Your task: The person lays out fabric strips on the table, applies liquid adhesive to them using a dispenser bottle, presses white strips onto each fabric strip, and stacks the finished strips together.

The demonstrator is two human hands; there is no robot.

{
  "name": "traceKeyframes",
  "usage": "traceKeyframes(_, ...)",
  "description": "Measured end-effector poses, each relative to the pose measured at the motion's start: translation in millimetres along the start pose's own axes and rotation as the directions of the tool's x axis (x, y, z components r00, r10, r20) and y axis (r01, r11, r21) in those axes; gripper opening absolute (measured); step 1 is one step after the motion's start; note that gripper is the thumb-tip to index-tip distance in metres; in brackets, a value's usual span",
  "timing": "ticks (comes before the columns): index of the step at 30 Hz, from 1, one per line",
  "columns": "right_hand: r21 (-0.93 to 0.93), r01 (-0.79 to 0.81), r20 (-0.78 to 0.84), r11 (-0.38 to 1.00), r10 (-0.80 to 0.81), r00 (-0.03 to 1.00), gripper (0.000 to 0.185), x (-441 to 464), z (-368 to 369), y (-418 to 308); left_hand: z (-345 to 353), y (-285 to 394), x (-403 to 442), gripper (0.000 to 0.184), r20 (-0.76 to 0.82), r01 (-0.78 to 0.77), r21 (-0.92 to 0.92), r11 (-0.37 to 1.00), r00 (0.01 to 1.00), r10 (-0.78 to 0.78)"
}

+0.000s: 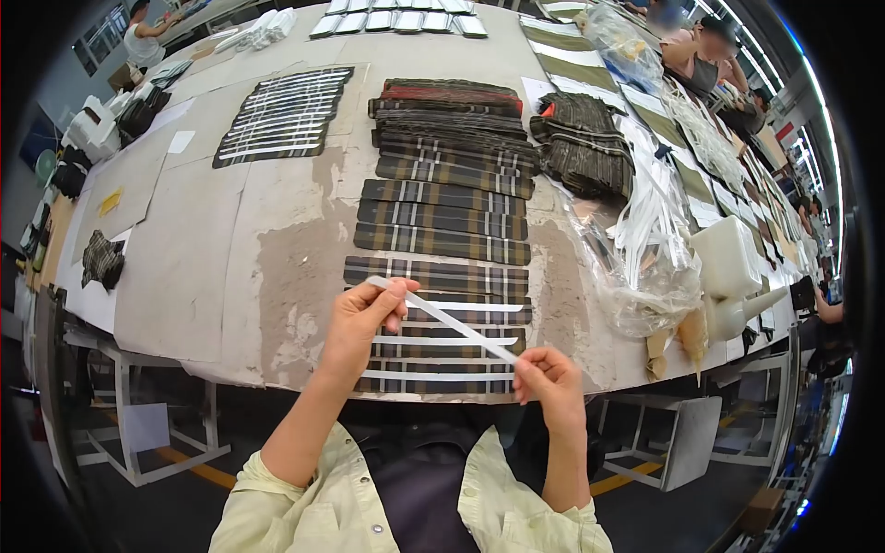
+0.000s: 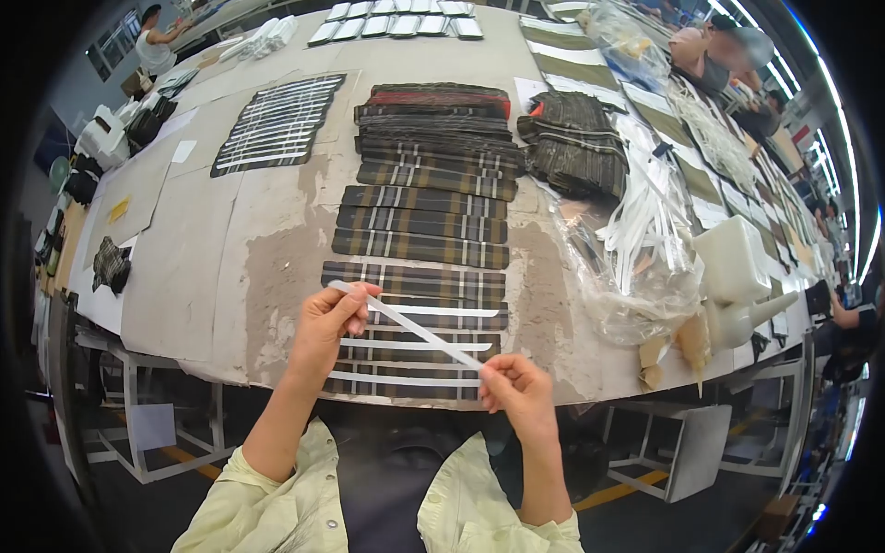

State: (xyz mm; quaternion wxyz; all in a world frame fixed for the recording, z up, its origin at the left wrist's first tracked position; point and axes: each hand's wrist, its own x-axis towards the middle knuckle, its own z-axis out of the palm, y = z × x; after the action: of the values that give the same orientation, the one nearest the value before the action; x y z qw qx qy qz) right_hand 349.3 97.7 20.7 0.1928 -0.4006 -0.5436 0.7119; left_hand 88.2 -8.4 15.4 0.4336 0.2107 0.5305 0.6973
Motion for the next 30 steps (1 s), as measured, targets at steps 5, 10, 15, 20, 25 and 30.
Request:
traceKeyframes(5, 0.116, 0.146, -0.185, 0.983, -0.123, 0.975, 0.013, 19.6, 1.8, -1.8, -25.6, 3.6, -14.1, 0.017, -0.095, 0.064, -0.035, 0.997, 0.993, -0.067)
traceKeyframes(10, 0.426, 0.201, -0.146, 0.882, -0.152, 0.978, 0.019, 40.7, 9.9, -4.2, -45.4, 4.8, -25.1, 0.014, -0.061, 0.166, -0.341, 0.925, 0.978, -0.198)
traceKeyframes(15, 0.343, 0.192, -0.091, 0.920, -0.171, 0.981, 0.021, 55.9, 8.1, -13.2, -60.2, 13.7, -16.8, 0.015, -0.052, 0.148, -0.198, 0.969, 0.985, -0.162)
traceKeyframes(20, -0.111, 0.259, -0.101, 0.960, -0.270, 0.958, 0.020, 68.9, 8.6, -25.5, -57.5, 31.4, -0.3, 0.017, -0.071, 0.145, 0.090, 0.985, 0.988, -0.139)
traceKeyframes(25, -0.278, 0.155, -0.168, 0.948, -0.207, 0.964, 0.011, 77.4, 4.9, -31.6, -72.2, 30.8, 13.7, 0.018, 0.173, 0.296, -0.223, 0.929, 0.950, -0.261)
traceKeyframes(30, -0.278, 0.123, -0.177, 0.953, -0.176, 0.968, 0.011, 82.3, -1.4, -31.5, -63.7, 26.2, 15.7, 0.016, -0.053, 0.217, 0.082, 0.973, 0.976, -0.213)
